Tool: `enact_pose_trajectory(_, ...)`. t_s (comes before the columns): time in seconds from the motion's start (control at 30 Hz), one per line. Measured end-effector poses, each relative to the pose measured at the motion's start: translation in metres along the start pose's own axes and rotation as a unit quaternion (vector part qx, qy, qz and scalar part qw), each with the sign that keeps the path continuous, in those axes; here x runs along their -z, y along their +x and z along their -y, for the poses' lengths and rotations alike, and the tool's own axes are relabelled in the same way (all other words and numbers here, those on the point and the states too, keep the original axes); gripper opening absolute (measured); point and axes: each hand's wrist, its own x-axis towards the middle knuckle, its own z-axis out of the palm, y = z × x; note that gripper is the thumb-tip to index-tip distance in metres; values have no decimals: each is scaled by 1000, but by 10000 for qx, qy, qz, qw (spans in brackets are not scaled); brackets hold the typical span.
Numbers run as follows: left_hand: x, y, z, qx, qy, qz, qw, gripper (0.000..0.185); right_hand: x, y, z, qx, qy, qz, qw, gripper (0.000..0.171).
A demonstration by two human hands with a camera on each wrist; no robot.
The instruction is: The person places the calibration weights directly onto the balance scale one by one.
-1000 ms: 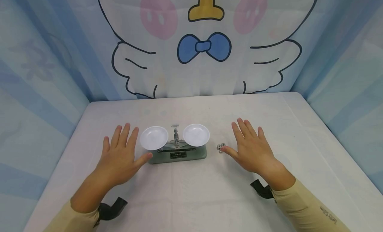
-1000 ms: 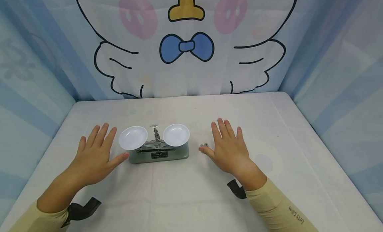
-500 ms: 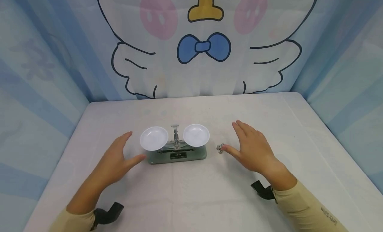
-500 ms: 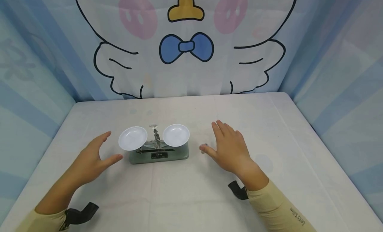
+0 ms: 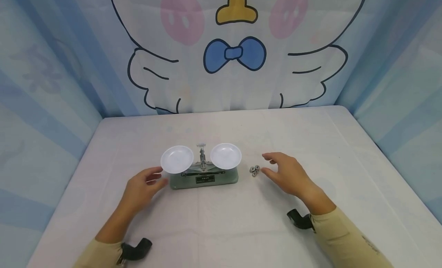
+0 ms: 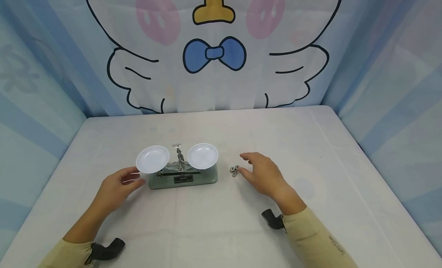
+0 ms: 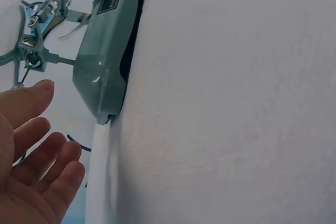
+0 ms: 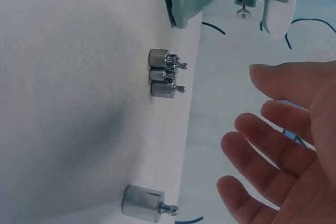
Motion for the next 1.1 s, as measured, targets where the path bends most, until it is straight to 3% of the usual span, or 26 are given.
enact_pose_trajectory(0.37,-17,6,2,8,-204,12,9998,42,-16,16,-9,-120,-163,347,9992,30)
enact_pose_trajectory(0.83,-24,8,-2,-191,-51,-104,9998,33,-26,29,-14,-80,-240,567,9981,22)
enact_pose_trajectory(1.1,-25,8,-3,-141,92,-137,9998,33,-28,32,-15,-28,-221,627,9978,20)
